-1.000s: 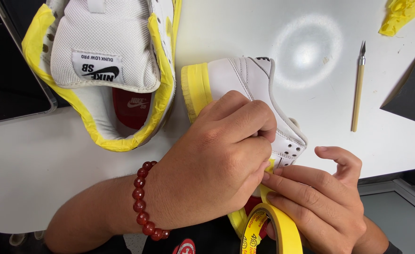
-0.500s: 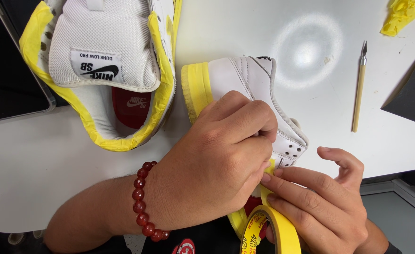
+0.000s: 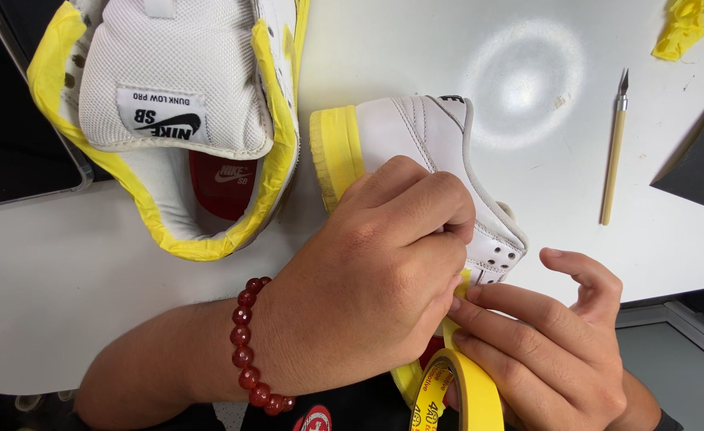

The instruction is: Trimming masking tape and applying new tape to the side of a sneaker for customization.

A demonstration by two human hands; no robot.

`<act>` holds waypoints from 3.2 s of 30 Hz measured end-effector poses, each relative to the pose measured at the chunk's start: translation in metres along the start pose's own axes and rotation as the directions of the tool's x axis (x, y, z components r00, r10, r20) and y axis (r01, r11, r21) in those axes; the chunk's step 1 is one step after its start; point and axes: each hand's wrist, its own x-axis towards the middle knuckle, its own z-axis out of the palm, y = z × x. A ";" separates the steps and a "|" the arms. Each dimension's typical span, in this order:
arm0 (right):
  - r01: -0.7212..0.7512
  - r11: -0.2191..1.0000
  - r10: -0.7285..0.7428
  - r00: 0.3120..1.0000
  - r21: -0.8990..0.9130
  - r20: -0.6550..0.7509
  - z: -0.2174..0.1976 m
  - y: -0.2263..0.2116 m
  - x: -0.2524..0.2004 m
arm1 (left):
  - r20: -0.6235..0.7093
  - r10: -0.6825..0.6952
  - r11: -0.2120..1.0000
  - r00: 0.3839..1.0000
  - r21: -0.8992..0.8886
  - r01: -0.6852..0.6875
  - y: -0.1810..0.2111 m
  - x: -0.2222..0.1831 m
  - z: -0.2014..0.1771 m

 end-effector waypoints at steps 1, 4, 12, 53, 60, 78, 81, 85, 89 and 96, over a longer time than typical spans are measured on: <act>0.000 1.000 0.000 1.000 0.000 0.000 0.000 0.000 0.000 | 0.000 0.000 1.000 1.000 0.000 0.000 -0.001 -0.001 0.001; -0.010 1.000 0.010 1.000 0.004 0.018 -0.001 0.002 0.001 | -0.007 0.010 1.000 1.000 0.008 -0.010 -0.003 0.000 0.000; 0.038 0.999 -0.039 0.999 0.017 0.027 -0.003 0.006 0.004 | 0.022 0.002 1.000 1.000 0.007 -0.002 -0.003 0.005 -0.004; -0.007 0.943 0.029 0.998 0.332 -0.061 0.006 0.015 -0.026 | 0.100 0.015 0.984 0.995 0.176 -0.033 -0.001 -0.016 0.006; -0.029 0.946 0.047 0.998 0.323 -0.048 0.000 0.015 -0.027 | 0.195 0.104 0.992 0.975 0.044 -0.114 -0.001 -0.005 -0.014; 0.147 0.904 -0.154 0.988 0.401 -0.016 -0.007 0.015 0.015 | 0.180 0.307 0.912 0.934 0.223 -0.343 -0.016 -0.025 -0.014; 0.151 0.891 -0.146 0.988 0.427 -0.045 -0.003 0.017 0.013 | 0.170 0.353 0.892 0.920 0.237 -0.385 -0.018 -0.024 -0.013; 0.126 0.895 -0.105 0.992 0.428 -0.072 -0.001 0.015 0.009 | 0.171 0.387 0.868 0.906 0.262 -0.421 -0.023 -0.024 -0.012; 0.104 0.882 -0.081 0.994 0.460 -0.069 -0.004 0.016 0.008 | 0.197 0.437 0.845 0.878 0.245 -0.476 -0.027 -0.027 -0.010; -0.005 0.918 0.011 1.000 0.397 -0.011 -0.002 0.021 -0.021 | 0.199 0.445 0.816 0.873 0.310 -0.487 -0.030 -0.029 -0.003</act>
